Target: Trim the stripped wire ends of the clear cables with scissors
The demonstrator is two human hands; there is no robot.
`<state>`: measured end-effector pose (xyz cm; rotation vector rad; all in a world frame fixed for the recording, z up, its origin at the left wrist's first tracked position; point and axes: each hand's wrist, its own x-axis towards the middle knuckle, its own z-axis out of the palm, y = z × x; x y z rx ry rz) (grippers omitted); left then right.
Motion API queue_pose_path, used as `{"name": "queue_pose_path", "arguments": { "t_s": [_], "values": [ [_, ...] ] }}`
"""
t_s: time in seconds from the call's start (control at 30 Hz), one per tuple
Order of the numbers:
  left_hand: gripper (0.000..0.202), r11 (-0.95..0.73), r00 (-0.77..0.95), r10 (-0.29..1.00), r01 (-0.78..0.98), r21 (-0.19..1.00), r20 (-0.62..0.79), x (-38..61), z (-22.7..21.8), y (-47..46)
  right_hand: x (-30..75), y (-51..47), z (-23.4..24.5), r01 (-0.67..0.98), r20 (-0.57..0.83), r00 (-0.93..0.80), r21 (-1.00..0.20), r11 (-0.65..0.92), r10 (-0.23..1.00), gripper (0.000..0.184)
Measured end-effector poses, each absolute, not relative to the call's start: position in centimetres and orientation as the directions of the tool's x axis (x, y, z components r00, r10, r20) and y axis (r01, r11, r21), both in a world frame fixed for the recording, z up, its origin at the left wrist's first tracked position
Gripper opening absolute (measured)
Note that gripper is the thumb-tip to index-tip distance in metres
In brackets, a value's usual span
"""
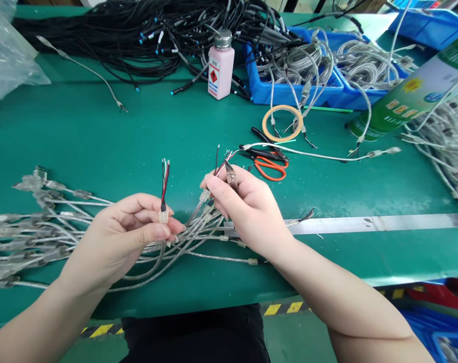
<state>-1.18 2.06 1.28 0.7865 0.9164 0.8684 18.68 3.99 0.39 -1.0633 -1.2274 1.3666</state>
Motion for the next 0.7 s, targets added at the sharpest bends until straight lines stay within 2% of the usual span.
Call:
{"name": "queue_pose_path", "arguments": {
  "t_s": [0.23,0.4,0.7],
  "values": [
    [0.012,0.451,0.326,0.884,-0.412,0.791,-0.334,-0.82,1.30,2.48,18.86,4.07,0.38,0.019,0.033,-0.114,-0.999,0.036,0.993,0.022],
    [0.016,0.541,0.355,0.836,-0.413,0.733,-0.418,-1.09,1.33,2.48,18.69,4.13,0.61,0.129,0.065,-0.105,-0.989,0.078,0.992,0.024],
    [0.016,0.558,0.411,0.820,-0.418,0.717,-0.398,-1.18,1.43,2.47,18.40,3.98,1.08,0.187,0.067,-0.111,-0.978,0.087,0.992,0.027]
  ]
}}
